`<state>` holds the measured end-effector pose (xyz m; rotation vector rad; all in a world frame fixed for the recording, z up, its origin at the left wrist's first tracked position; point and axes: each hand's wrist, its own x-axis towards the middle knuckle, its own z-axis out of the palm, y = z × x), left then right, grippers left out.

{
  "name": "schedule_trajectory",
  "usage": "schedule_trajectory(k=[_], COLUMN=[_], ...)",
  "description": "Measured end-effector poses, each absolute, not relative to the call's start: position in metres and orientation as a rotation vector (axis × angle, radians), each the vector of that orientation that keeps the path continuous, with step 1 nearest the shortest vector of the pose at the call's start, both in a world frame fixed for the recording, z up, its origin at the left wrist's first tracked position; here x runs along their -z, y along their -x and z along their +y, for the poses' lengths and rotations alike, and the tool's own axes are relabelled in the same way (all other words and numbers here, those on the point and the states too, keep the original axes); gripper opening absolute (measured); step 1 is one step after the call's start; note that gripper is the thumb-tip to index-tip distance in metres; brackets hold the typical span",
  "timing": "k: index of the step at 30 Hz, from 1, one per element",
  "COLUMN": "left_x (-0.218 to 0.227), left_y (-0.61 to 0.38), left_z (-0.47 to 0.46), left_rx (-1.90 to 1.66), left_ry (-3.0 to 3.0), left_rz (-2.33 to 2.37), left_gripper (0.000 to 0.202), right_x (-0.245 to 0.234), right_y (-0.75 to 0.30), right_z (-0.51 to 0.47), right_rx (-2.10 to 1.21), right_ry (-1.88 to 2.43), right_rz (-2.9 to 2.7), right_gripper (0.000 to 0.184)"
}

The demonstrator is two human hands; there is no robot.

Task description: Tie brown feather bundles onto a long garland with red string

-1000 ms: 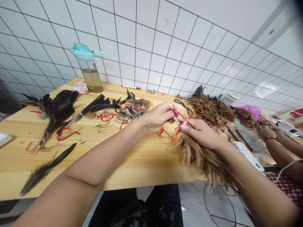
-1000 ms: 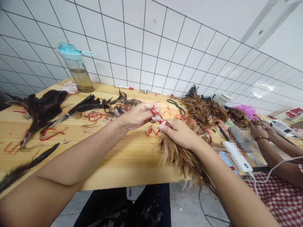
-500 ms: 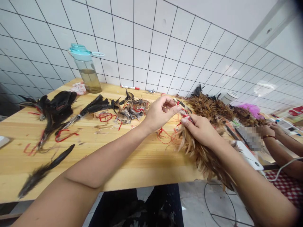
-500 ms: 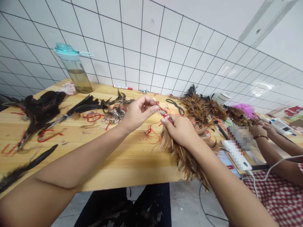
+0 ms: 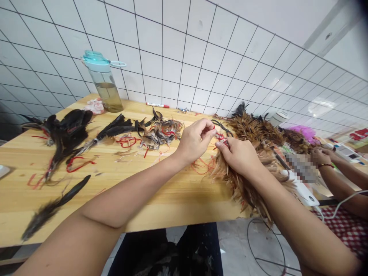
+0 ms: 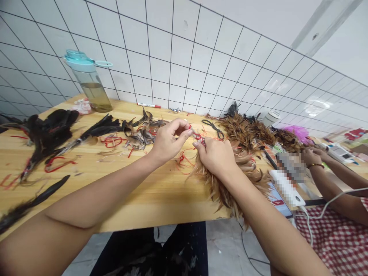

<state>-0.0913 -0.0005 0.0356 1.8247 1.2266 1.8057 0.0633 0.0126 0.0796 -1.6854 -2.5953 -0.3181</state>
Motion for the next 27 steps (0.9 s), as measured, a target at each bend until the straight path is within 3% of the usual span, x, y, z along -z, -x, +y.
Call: schedule_trajectory(k=[13,21,27], left_x=[-0.041,-0.043,-0.042], left_y=[0.101,0.106,0.104], left_z=[0.001,0.004,0.004], left_rx=[-1.617,-1.464,-1.484], left_ry=[-2.018,-1.834,-1.87], left_rz=[1.084,0.94,0.994], left_gripper=[0.009,0.006,0.003], right_x=[-0.08,-0.083,-0.082], right_y=[-0.067,-0.068,-0.073], right_z=[0.012,0.012,0.015], right_rx=[0.283,0.271,0.062], right_ry=[1.667,1.693,1.647], right_rz=[-2.624,-2.587,-2.515], right_gripper=[0.049,0.049,0.047])
